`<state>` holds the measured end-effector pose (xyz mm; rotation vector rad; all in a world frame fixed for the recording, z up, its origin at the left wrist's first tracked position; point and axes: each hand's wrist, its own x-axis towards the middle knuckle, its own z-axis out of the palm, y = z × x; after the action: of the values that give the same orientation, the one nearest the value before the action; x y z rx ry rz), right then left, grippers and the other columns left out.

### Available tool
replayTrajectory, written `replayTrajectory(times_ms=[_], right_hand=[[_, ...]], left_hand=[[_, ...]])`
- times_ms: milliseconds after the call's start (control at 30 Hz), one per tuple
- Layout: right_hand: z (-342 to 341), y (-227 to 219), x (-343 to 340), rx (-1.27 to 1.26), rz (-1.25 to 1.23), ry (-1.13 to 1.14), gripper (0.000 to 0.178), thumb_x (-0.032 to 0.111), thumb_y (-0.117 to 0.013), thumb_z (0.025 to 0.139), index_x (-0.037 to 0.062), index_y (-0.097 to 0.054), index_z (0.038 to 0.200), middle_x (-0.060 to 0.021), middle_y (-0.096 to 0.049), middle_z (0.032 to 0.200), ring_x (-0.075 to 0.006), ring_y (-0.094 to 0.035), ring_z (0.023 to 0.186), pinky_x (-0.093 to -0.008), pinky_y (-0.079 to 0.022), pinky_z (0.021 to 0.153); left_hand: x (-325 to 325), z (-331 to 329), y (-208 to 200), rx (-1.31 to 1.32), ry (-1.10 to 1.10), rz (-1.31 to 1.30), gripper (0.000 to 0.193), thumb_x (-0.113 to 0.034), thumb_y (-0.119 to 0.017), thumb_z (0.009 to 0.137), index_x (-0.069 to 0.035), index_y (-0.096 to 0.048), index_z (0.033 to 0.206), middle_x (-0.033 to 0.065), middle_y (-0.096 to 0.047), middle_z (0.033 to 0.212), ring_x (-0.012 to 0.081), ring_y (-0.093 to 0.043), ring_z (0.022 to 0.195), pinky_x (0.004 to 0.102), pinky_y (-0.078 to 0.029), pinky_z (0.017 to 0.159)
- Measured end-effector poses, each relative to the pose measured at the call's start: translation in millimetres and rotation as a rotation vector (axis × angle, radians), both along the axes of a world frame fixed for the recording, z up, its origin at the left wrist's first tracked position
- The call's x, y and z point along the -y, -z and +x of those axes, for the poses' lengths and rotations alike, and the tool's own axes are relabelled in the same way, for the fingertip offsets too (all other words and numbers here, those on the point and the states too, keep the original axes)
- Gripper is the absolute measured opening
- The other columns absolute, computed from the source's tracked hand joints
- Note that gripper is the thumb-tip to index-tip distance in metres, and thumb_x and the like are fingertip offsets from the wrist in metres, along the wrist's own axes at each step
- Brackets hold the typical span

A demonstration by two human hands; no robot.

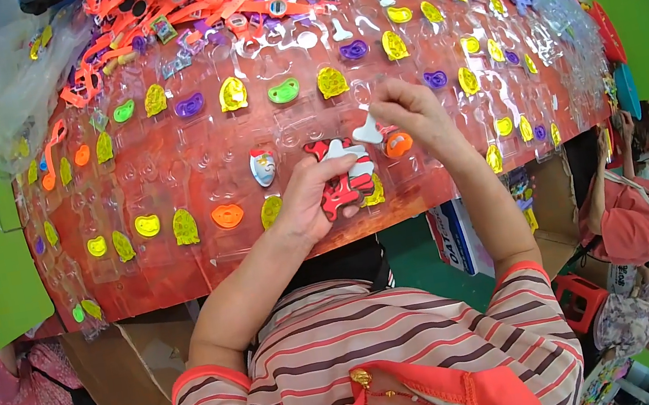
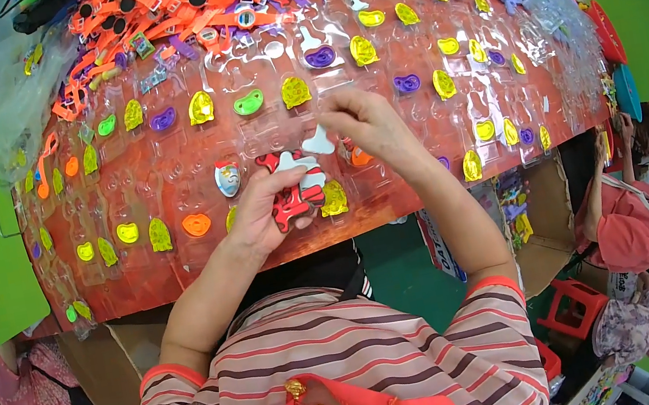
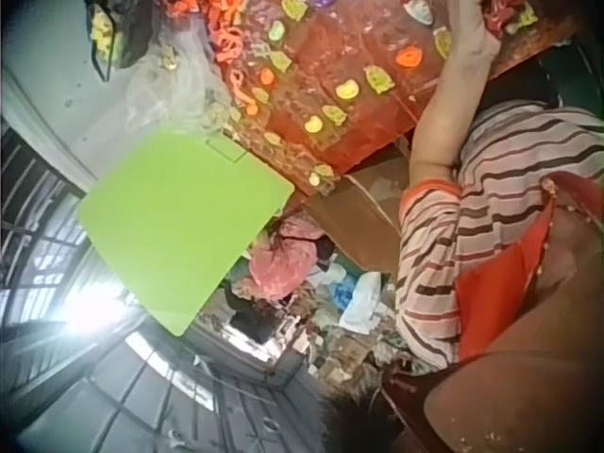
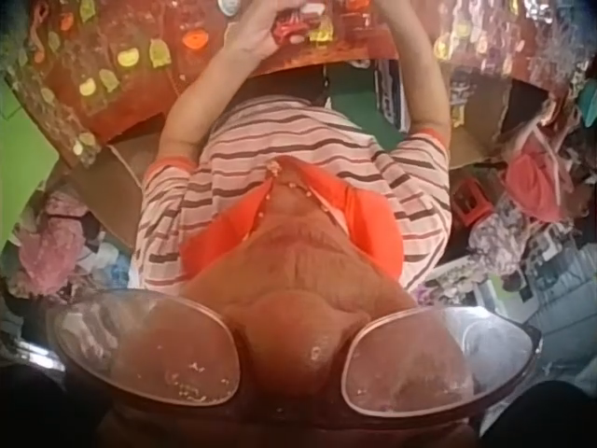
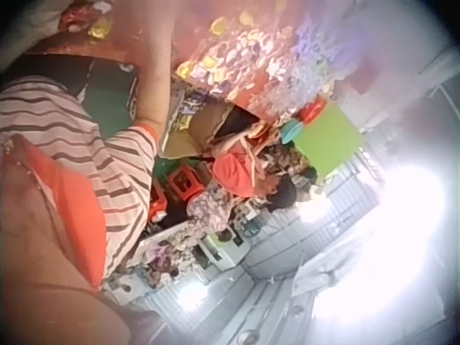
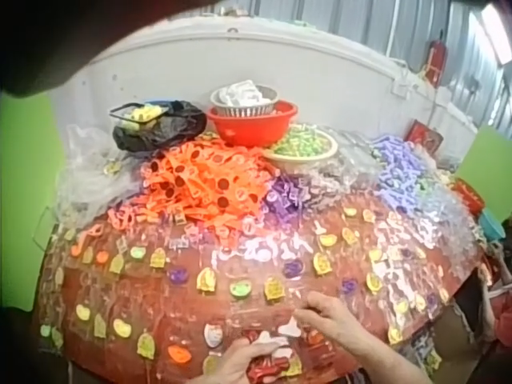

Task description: Assembling small plastic toy components into a blister pack or mold on a workbench.

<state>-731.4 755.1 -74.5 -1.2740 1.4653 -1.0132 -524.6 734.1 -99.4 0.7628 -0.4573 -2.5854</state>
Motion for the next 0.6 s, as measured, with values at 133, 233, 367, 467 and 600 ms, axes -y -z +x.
replayTrajectory(times_ms=[133, 233, 367, 467, 600], right_hand=[[-12, 5, 15, -0.086, -0.006, 0.125, 0.016, 0.017, -0.058, 0.090, 0.0032, -0.056, 0.083, 0.0047, -0.049, 0.073, -0.0040, -0.044, 0.070, -0.0212, -0.036, 0.062], [0, 9, 41, -0.171, -0.063, 0.121, 0.020, 0.018, -0.058, 0.089, -0.0009, -0.055, 0.083, -0.0028, -0.051, 0.069, -0.0076, -0.047, 0.064, -0.0253, -0.040, 0.057], [17, 19, 76, -0.504, -0.236, 0.020, 0.022, 0.022, -0.059, 0.086, 0.0002, -0.057, 0.085, -0.0145, -0.057, 0.077, -0.0288, -0.058, 0.073, -0.0375, -0.044, 0.065], [27, 27, 111, -0.691, -0.394, -0.005, 0.019, 0.020, -0.059, 0.085, 0.0011, -0.060, 0.084, -0.0147, -0.058, 0.080, -0.0329, -0.058, 0.075, -0.0408, -0.045, 0.066], [34, 41, 152, -0.906, -0.449, -0.060, 0.016, 0.020, -0.059, 0.083, 0.0043, -0.063, 0.082, -0.0116, -0.059, 0.081, -0.0315, -0.058, 0.080, -0.0439, -0.046, 0.068]], left_hand=[[-9, 28, 7, -0.064, -0.030, 0.109, 0.031, -0.008, -0.055, 0.088, 0.001, -0.049, 0.117, 0.0186, -0.065, 0.094, 0.0301, -0.067, 0.066, 0.0362, -0.054, 0.045], [-15, 44, 2, -0.075, -0.056, 0.133, 0.038, -0.008, -0.052, 0.088, 0.003, -0.043, 0.124, 0.0241, -0.060, 0.107, 0.0352, -0.067, 0.076, 0.0405, -0.058, 0.053], [-17, 57, -7, -0.184, -0.108, 0.209, 0.039, -0.012, -0.050, 0.091, 0.005, -0.044, 0.125, 0.0210, -0.063, 0.101, 0.0343, -0.067, 0.079, 0.0396, -0.057, 0.054], [-14, 68, -3, -0.064, -0.182, 0.172, 0.037, -0.011, -0.050, 0.090, 0.004, -0.046, 0.123, 0.0224, -0.061, 0.107, 0.0339, -0.067, 0.078, 0.0387, -0.057, 0.053], [0, 76, -1, -0.073, -0.254, 0.115, 0.035, -0.011, -0.051, 0.089, 0.007, -0.048, 0.119, 0.0233, -0.061, 0.107, 0.0307, -0.066, 0.072, 0.0344, -0.055, 0.048]])
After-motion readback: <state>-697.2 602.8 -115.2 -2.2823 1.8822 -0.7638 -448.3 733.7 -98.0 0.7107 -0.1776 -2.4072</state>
